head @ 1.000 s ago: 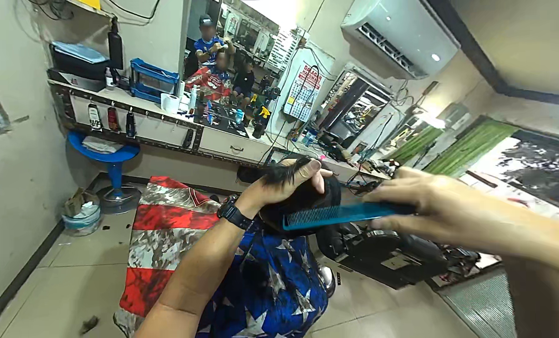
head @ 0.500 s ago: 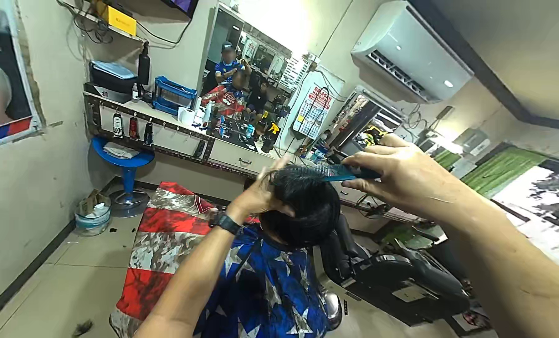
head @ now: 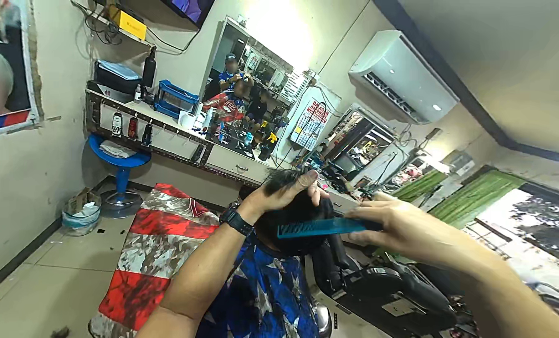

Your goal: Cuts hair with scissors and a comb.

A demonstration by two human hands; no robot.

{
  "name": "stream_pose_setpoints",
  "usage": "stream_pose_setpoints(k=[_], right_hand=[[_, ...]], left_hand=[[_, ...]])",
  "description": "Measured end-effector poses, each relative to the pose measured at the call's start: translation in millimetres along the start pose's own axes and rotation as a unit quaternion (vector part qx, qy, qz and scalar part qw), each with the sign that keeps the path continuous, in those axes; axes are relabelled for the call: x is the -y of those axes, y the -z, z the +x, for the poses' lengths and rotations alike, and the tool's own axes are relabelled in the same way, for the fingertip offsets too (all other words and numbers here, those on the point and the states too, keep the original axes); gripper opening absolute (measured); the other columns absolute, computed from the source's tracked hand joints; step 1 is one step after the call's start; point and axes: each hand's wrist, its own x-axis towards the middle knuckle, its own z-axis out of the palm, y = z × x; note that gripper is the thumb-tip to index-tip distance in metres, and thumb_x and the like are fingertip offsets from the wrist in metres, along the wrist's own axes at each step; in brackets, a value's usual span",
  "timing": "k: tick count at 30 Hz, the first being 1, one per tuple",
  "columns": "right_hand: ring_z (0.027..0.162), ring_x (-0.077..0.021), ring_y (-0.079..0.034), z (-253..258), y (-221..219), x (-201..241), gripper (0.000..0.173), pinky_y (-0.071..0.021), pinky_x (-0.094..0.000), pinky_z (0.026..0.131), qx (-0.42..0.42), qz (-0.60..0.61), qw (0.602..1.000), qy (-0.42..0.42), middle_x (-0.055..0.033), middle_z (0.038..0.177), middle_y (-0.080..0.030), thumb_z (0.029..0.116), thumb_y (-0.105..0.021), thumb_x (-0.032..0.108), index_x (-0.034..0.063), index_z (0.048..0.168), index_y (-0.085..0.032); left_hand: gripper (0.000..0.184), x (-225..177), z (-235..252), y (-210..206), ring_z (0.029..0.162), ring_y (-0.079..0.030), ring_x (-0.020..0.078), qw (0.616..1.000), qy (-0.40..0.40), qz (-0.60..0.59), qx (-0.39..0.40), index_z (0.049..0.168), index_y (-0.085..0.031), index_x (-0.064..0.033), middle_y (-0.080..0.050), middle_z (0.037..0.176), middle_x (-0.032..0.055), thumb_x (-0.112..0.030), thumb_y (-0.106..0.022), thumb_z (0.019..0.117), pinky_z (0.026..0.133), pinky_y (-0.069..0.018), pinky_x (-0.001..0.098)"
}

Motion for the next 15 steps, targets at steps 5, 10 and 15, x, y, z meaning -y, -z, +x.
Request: stream_pose_setpoints(k=[5, 10, 15], right_hand=[[0.084, -0.0261, -0.063, 25.2, -9.3, -16.0, 0.030, -0.0507, -0.0492, 0.071, -0.094, -0.071, 0.993, -0.004, -0.0001, 0.086, -0.069, 0.0922, -0.069, 0.042, 0.0167, 0.107, -0.076], [0.085, -0.0295, -0.061, 29.7, 7.8, -7.3, 0.028, -0.0467, -0.0499, 0.070, -0.117, -0.124, 0.985, 0.008, -0.0034, 0.089, -0.068, 0.0905, -0.072, 0.036, 0.0141, 0.108, -0.074], [0.083, -0.0287, -0.061, 30.1, 16.4, -0.7, 0.028, -0.0459, -0.0489, 0.069, -0.113, -0.142, 0.983, 0.016, -0.0029, 0.085, -0.067, 0.0909, -0.071, 0.037, 0.0139, 0.107, -0.074]], left_hand=[[0.032, -26.2, -17.5, -5.8, 0.136, -0.056, 0.0217, 0.981, -0.059, 0.186, 0.001, 0.109, -0.076, -0.0032, -0.073, 0.123, 0.0045, -0.022, -0.049, 0.1074, 0.126, -0.0273, 0.0521], [0.107, -8.4, -82.0, 35.8, 0.147, -0.037, 0.0160, 0.980, 0.101, 0.114, -0.129, 0.151, -0.041, -0.0143, -0.029, 0.167, 0.0022, -0.059, -0.084, 0.0644, 0.114, -0.0428, 0.0421], [0.074, 3.9, -98.3, 15.8, 0.150, -0.032, 0.0190, 0.985, 0.143, 0.083, -0.057, 0.123, -0.067, -0.0095, -0.022, 0.169, 0.0097, -0.040, -0.092, 0.0597, 0.117, -0.0376, 0.0408]])
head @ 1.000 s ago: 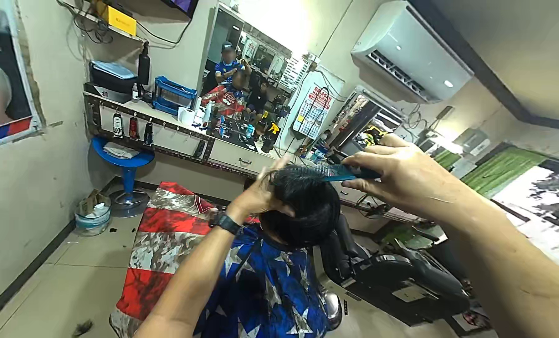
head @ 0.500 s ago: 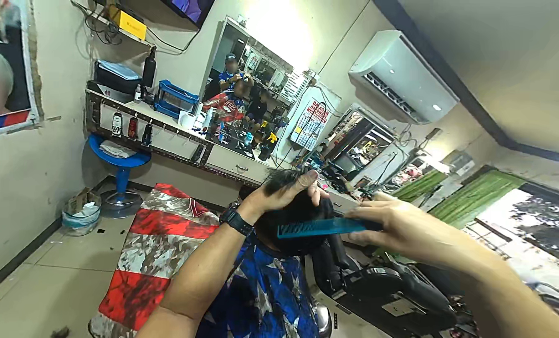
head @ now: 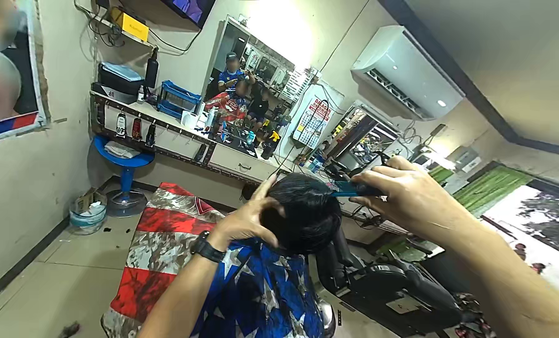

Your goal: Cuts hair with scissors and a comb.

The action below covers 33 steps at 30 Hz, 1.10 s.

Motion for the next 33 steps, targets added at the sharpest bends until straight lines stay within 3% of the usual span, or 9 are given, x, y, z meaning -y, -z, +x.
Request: stream_pose_setpoints(k=[1, 3, 5, 6, 7, 9, 12, 20, 33], right_hand=[[0.082, -0.0279, -0.061, -0.6, 1.6, 0.1, 0.028, -0.0458, -0.0484, 0.069, 0.004, -0.002, 1.000, 0.001, -0.0019, 0.084, -0.066, 0.0913, -0.070, 0.038, 0.0145, 0.106, -0.074], [0.081, -0.0284, -0.061, 0.2, 4.2, 2.8, 0.027, -0.0472, -0.0499, 0.069, 0.008, -0.004, 1.000, -0.002, -0.0016, 0.083, -0.066, 0.0915, -0.070, 0.038, 0.0150, 0.106, -0.074], [0.080, -0.0292, -0.062, 2.6, 8.3, 6.7, 0.027, -0.0476, -0.0507, 0.068, 0.009, -0.017, 1.000, -0.006, -0.0021, 0.082, -0.066, 0.0914, -0.069, 0.038, 0.0151, 0.105, -0.074], [0.080, -0.0295, -0.062, 3.7, 11.5, 9.0, 0.026, -0.0478, -0.0506, 0.067, 0.012, -0.026, 1.000, -0.010, -0.0024, 0.082, -0.066, 0.0912, -0.069, 0.037, 0.0150, 0.104, -0.074], [0.081, -0.0296, -0.063, 4.7, 15.0, 11.8, 0.026, -0.0483, -0.0505, 0.067, 0.020, -0.034, 0.999, -0.016, -0.0022, 0.082, -0.067, 0.0911, -0.070, 0.037, 0.0155, 0.105, -0.074], [0.082, -0.0289, -0.063, 8.4, 22.3, 17.2, 0.026, -0.0490, -0.0500, 0.067, 0.037, -0.044, 0.998, -0.033, -0.0007, 0.083, -0.067, 0.0912, -0.071, 0.039, 0.0177, 0.106, -0.074], [0.080, -0.0241, -0.062, 18.0, 37.1, 24.6, 0.031, -0.0468, -0.0456, 0.065, 0.054, -0.053, 0.996, -0.042, 0.0035, 0.081, -0.066, 0.0934, -0.064, 0.048, 0.0212, 0.106, -0.074], [0.084, -0.0175, -0.063, 49.9, 74.3, 34.8, 0.032, -0.0493, -0.0435, 0.065, 0.118, -0.056, 0.989, -0.068, 0.0103, 0.088, -0.070, 0.0939, -0.059, 0.053, 0.0328, 0.113, -0.076], [0.088, -0.0155, -0.064, 62.6, 84.4, 42.8, 0.044, -0.0500, -0.0433, 0.067, 0.117, -0.061, 0.990, -0.057, 0.0114, 0.089, -0.071, 0.0937, -0.050, 0.062, 0.0336, 0.113, -0.077]], left_hand=[[0.096, -4.5, 5.1, -10.8, 0.150, -0.033, 0.0204, 1.000, -0.018, -0.001, 0.018, 0.140, -0.059, -0.0078, -0.031, 0.165, 0.0108, -0.044, -0.093, 0.0585, 0.122, -0.0327, 0.0420], [0.116, -12.8, 20.6, -29.5, 0.142, -0.045, 0.0181, 0.998, -0.054, -0.007, 0.017, 0.151, -0.046, -0.0046, -0.060, 0.143, 0.0055, -0.047, -0.096, 0.0553, 0.126, -0.0261, 0.0430], [0.096, -18.4, 37.9, -40.8, 0.152, -0.030, 0.0204, 0.996, -0.085, -0.033, 0.007, 0.141, -0.058, -0.0052, -0.049, 0.156, 0.0060, -0.039, -0.095, 0.0600, 0.128, -0.0189, 0.0428], [0.070, -20.8, 46.3, -45.7, 0.155, -0.025, 0.0206, 0.993, -0.108, -0.045, 0.002, 0.126, -0.070, -0.0090, -0.046, 0.158, 0.0051, -0.037, -0.093, 0.0663, 0.129, -0.0149, 0.0431], [0.051, -24.1, 52.8, -50.9, 0.151, -0.033, 0.0186, 0.989, -0.133, -0.066, -0.012, 0.116, -0.075, -0.0097, -0.055, 0.151, 0.0042, -0.033, -0.091, 0.0733, 0.129, -0.0168, 0.0427], [0.033, -33.7, 59.3, -59.1, 0.126, -0.061, 0.0135, 0.977, -0.155, -0.140, -0.041, 0.114, -0.074, -0.0003, -0.074, 0.121, 0.0068, -0.012, -0.082, 0.0845, 0.121, -0.0349, 0.0383], [0.022, -40.7, 61.9, -59.8, 0.113, -0.069, 0.0124, 0.959, -0.204, -0.183, -0.074, 0.115, -0.073, 0.0062, -0.075, 0.117, 0.0116, -0.001, -0.068, 0.0954, 0.104, -0.0531, 0.0322], [0.022, -54.1, 55.7, -44.3, 0.110, -0.069, 0.0153, 0.949, -0.214, -0.195, -0.125, 0.115, -0.072, 0.0077, -0.073, 0.117, 0.0149, -0.003, -0.060, 0.1001, 0.099, -0.0557, 0.0333], [0.034, -63.7, 46.4, -35.0, 0.111, -0.069, 0.0180, 0.939, -0.216, -0.240, -0.116, 0.114, -0.072, 0.0083, -0.074, 0.114, 0.0159, -0.020, -0.054, 0.1059, 0.102, -0.0532, 0.0358]])
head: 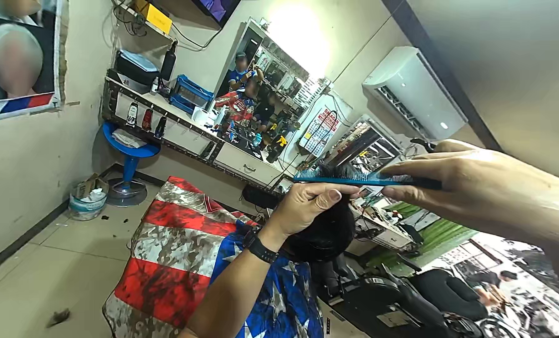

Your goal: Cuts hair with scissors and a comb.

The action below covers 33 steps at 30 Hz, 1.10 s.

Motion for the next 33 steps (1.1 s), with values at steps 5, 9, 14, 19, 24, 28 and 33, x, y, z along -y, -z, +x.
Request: stream_pose_setpoints(k=[5, 9, 14, 19, 24, 28, 33], right_hand=[[0.082, -0.0137, -0.063, -1.3, 0.6, 3.5, 0.046, -0.0482, -0.0413, 0.063, -0.003, -0.003, 1.000, 0.010, 0.0127, 0.083, -0.069, 0.0939, -0.045, 0.064, 0.0350, 0.110, -0.077], [0.083, -0.0132, -0.063, -1.1, 3.8, 7.8, 0.048, -0.0481, -0.0408, 0.064, -0.005, -0.002, 1.000, 0.009, 0.0132, 0.083, -0.068, 0.0937, -0.045, 0.066, 0.0347, 0.111, -0.077], [0.075, -0.0107, -0.060, -0.8, 9.3, 12.1, 0.044, -0.0449, -0.0375, 0.058, -0.020, 0.004, 1.000, 0.006, 0.0140, 0.078, -0.065, 0.0931, -0.046, 0.065, 0.0365, 0.109, -0.076], [0.080, -0.0208, -0.059, -18.4, 15.8, 27.9, 0.045, -0.0447, -0.0436, 0.066, -0.195, 0.065, 0.978, -0.040, -0.0051, 0.094, -0.067, 0.1003, -0.052, 0.052, 0.0200, 0.125, -0.071], [0.078, -0.0338, -0.061, -46.5, -44.5, 57.2, 0.052, -0.0452, -0.0543, 0.069, -0.177, 0.016, 0.984, 0.011, -0.0083, 0.079, -0.067, 0.1014, -0.046, 0.057, 0.0160, 0.113, -0.076], [0.099, -0.0202, -0.066, -97.4, -62.4, 7.8, 0.041, -0.0554, -0.0409, 0.083, -0.206, 0.246, 0.932, -0.167, -0.0079, 0.112, -0.069, 0.1060, -0.045, 0.037, 0.0106, 0.127, -0.068], [0.098, -0.0037, -0.069, -198.5, -132.6, -62.9, 0.038, -0.0580, -0.0239, 0.089, -0.380, 0.642, 0.574, -0.338, 0.0093, 0.107, -0.072, 0.0960, -0.038, -0.002, 0.0155, 0.119, -0.064]], left_hand=[[0.046, -4.4, -2.8, 0.8, 0.112, -0.068, 0.0167, 1.000, -0.001, -0.005, 0.002, 0.114, -0.072, 0.0073, -0.074, 0.116, 0.0148, -0.035, -0.056, 0.1050, 0.101, -0.0532, 0.0343], [0.047, -7.7, -3.5, 2.1, 0.113, -0.068, 0.0182, 1.000, -0.006, 0.004, 0.003, 0.113, -0.072, 0.0078, -0.074, 0.115, 0.0158, -0.035, -0.055, 0.1055, 0.102, -0.0530, 0.0360], [0.048, -9.7, -4.4, 2.0, 0.116, -0.068, 0.0220, 1.000, -0.012, -0.010, 0.008, 0.114, -0.072, 0.0085, -0.073, 0.118, 0.0181, -0.036, -0.056, 0.1049, 0.105, -0.0519, 0.0391], [0.073, -11.7, -6.8, 0.4, 0.120, -0.065, 0.0201, 0.999, 0.000, -0.040, 0.002, 0.115, -0.073, 0.0051, -0.071, 0.124, 0.0168, -0.063, -0.066, 0.0896, 0.105, -0.0516, 0.0356], [0.068, -16.0, -12.5, -5.7, 0.122, -0.062, 0.0217, 0.994, 0.077, -0.072, -0.037, 0.120, -0.071, 0.0011, -0.070, 0.125, 0.0158, -0.056, -0.038, 0.1052, 0.107, -0.0483, 0.0395], [0.063, -18.7, -9.7, -9.3, 0.121, -0.064, 0.0319, 0.996, 0.085, -0.033, 0.008, 0.117, -0.069, 0.0094, -0.070, 0.120, 0.0249, -0.026, -0.017, 0.1099, 0.112, -0.0470, 0.0462], [0.053, -24.5, -10.9, -12.1, 0.119, -0.067, 0.0221, 0.989, 0.106, 0.067, 0.081, 0.114, -0.072, 0.0056, -0.074, 0.117, 0.0164, -0.016, -0.024, 0.1086, 0.112, -0.0482, 0.0402]])
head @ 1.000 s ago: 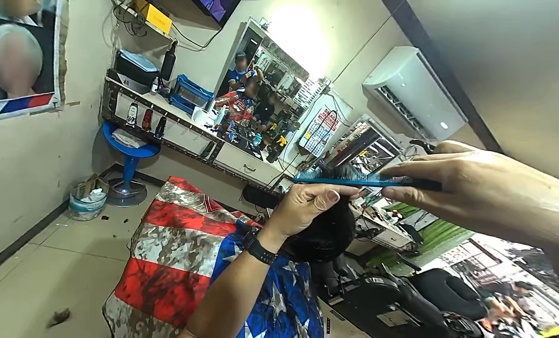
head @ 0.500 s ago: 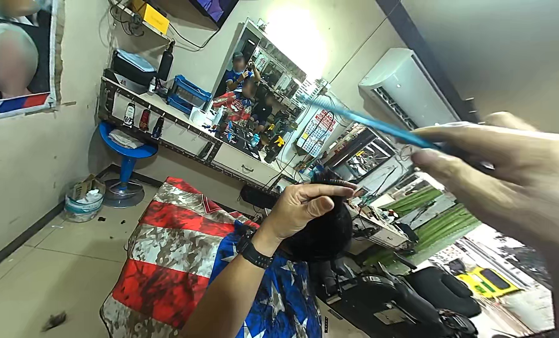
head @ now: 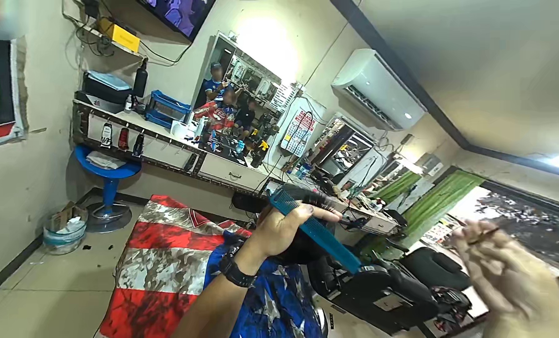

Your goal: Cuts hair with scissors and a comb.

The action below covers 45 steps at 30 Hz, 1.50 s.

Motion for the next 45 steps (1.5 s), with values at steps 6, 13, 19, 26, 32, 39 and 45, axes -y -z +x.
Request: stream_pose_setpoints(k=[6, 13, 19, 26, 32, 39, 45], right_hand=[[0.087, -0.0119, -0.069, -50.9, 16.3, -80.6, 0.026, -0.0628, -0.0315, 0.076, -0.051, -0.098, 0.981, -0.162, -0.0029, 0.109, -0.068, 0.0877, -0.049, -0.007, 0.0049, 0.105, -0.065], [0.083, -0.0173, -0.072, -27.5, 8.5, -36.5, 0.026, -0.0597, -0.0441, 0.081, 0.271, -0.479, 0.830, -0.092, -0.0036, 0.094, -0.074, 0.1023, -0.054, 0.025, 0.0124, 0.122, -0.066], [0.092, -0.0120, -0.068, -11.8, -37.5, 26.0, 0.038, -0.0573, -0.0359, 0.084, 0.493, -0.442, 0.735, -0.145, -0.0013, 0.105, -0.070, 0.0942, -0.064, 0.016, 0.0143, 0.132, -0.061], [0.077, -0.0073, -0.059, -7.0, -88.0, 59.5, 0.037, -0.0512, -0.0311, 0.069, 0.551, -0.503, 0.662, -0.078, 0.0041, 0.088, -0.061, 0.0856, -0.078, 0.039, 0.0164, 0.110, -0.060], [0.075, -0.0072, -0.057, 0.7, -111.2, 55.5, 0.032, -0.0495, -0.0295, 0.068, 0.568, -0.500, 0.649, -0.071, 0.0033, 0.087, -0.060, 0.0895, -0.077, 0.030, 0.0139, 0.112, -0.059], [0.068, -0.0060, -0.057, 5.5, -115.4, 56.4, 0.007, -0.0498, -0.0267, 0.063, 0.569, -0.510, 0.645, -0.012, 0.0037, 0.080, -0.060, 0.0987, -0.066, 0.015, 0.0139, 0.104, -0.061], [0.070, -0.0042, -0.057, 10.3, -101.5, 55.9, 0.020, -0.0491, -0.0260, 0.064, 0.564, -0.484, 0.667, -0.061, 0.0061, 0.080, -0.060, 0.0913, -0.073, 0.025, 0.0156, 0.104, -0.061]], left_hand=[[0.048, 7.1, -1.7, -0.7, 0.116, -0.067, 0.0165, 0.997, 0.022, 0.041, 0.057, 0.114, -0.073, 0.0032, -0.074, 0.117, 0.0124, -0.017, -0.030, 0.1086, 0.108, -0.0504, 0.0370], [0.046, 5.1, 0.6, 8.9, 0.115, -0.068, 0.0142, 0.988, 0.050, 0.101, 0.103, 0.112, -0.074, 0.0005, -0.075, 0.116, 0.0094, -0.018, -0.032, 0.1076, 0.108, -0.0507, 0.0357], [0.044, 3.6, 3.2, 10.7, 0.116, -0.067, 0.0120, 0.974, 0.070, 0.159, 0.145, 0.112, -0.075, -0.0030, -0.075, 0.116, 0.0061, -0.022, -0.035, 0.1077, 0.107, -0.0507, 0.0349], [0.041, 5.5, 2.7, 2.4, 0.120, -0.065, 0.0107, 0.952, 0.027, 0.250, 0.176, 0.110, -0.076, -0.0054, -0.077, 0.113, 0.0030, -0.019, -0.038, 0.1077, 0.123, -0.0345, 0.0373], [0.041, 6.0, 1.4, -1.1, 0.121, -0.066, 0.0103, 0.945, 0.011, 0.267, 0.188, 0.107, -0.076, -0.0031, -0.076, 0.115, 0.0034, -0.018, -0.038, 0.1077, 0.124, -0.0317, 0.0379], [0.041, 6.7, 1.9, -2.5, 0.120, -0.065, 0.0098, 0.941, 0.005, 0.280, 0.192, 0.108, -0.077, -0.0049, -0.076, 0.114, 0.0024, -0.018, -0.038, 0.1069, 0.124, -0.0318, 0.0384], [0.040, 3.6, 2.3, 0.4, 0.121, -0.066, 0.0109, 0.947, 0.013, 0.263, 0.182, 0.109, -0.076, -0.0031, -0.077, 0.115, 0.0036, -0.016, -0.039, 0.1068, 0.125, -0.0320, 0.0381]])
